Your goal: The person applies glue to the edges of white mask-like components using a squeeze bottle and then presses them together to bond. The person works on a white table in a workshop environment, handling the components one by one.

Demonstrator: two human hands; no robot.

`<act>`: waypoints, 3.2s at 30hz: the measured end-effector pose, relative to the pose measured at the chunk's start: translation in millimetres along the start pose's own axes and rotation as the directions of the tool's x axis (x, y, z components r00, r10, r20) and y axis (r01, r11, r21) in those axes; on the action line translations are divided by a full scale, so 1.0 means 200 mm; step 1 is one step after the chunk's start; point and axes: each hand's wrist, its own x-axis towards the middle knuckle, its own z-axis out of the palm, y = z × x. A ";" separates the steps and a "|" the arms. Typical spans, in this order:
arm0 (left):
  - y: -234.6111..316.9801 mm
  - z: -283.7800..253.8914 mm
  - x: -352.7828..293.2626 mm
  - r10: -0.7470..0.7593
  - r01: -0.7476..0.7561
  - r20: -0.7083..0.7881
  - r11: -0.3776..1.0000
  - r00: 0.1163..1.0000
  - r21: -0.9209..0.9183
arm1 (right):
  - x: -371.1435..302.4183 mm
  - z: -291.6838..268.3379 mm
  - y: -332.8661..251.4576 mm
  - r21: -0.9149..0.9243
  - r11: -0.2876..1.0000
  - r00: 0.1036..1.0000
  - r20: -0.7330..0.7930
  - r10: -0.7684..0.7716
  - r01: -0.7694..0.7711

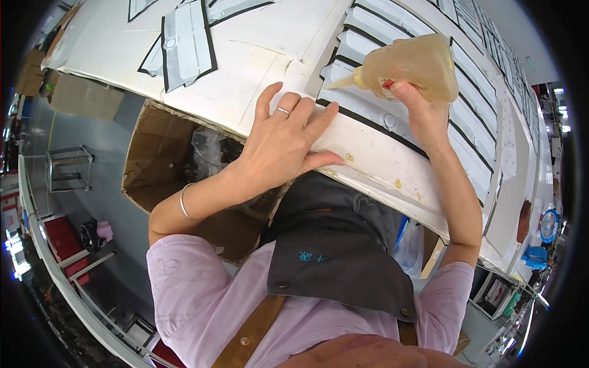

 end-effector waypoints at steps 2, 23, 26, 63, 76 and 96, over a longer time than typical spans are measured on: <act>0.00 0.00 0.00 -0.002 0.002 0.007 1.000 1.000 -0.003 | 0.02 -0.01 0.01 -0.049 0.999 1.000 -0.004 -0.004 0.004; 0.00 0.00 0.00 -0.007 0.007 -0.005 1.000 1.000 0.006 | 0.00 -0.09 -0.11 0.715 0.699 0.996 -0.069 0.047 0.016; 0.00 0.00 0.01 0.006 -0.006 -0.020 1.000 1.000 -0.002 | 0.10 -0.26 -0.35 0.891 0.454 0.997 -0.054 0.050 0.025; -0.10 0.11 0.40 0.008 0.000 -0.080 0.995 0.997 0.098 | 0.32 -0.21 0.10 0.477 0.871 0.991 -0.117 -0.071 0.119; -0.18 0.07 0.49 0.021 -0.016 -0.089 0.998 0.996 0.055 | 0.60 -0.51 -0.08 0.333 0.787 0.788 -0.543 -0.290 0.519; -0.30 0.23 0.72 0.041 -0.036 -0.030 0.991 0.999 0.132 | 0.68 -0.25 0.27 -0.071 0.997 0.971 -0.234 -0.041 0.025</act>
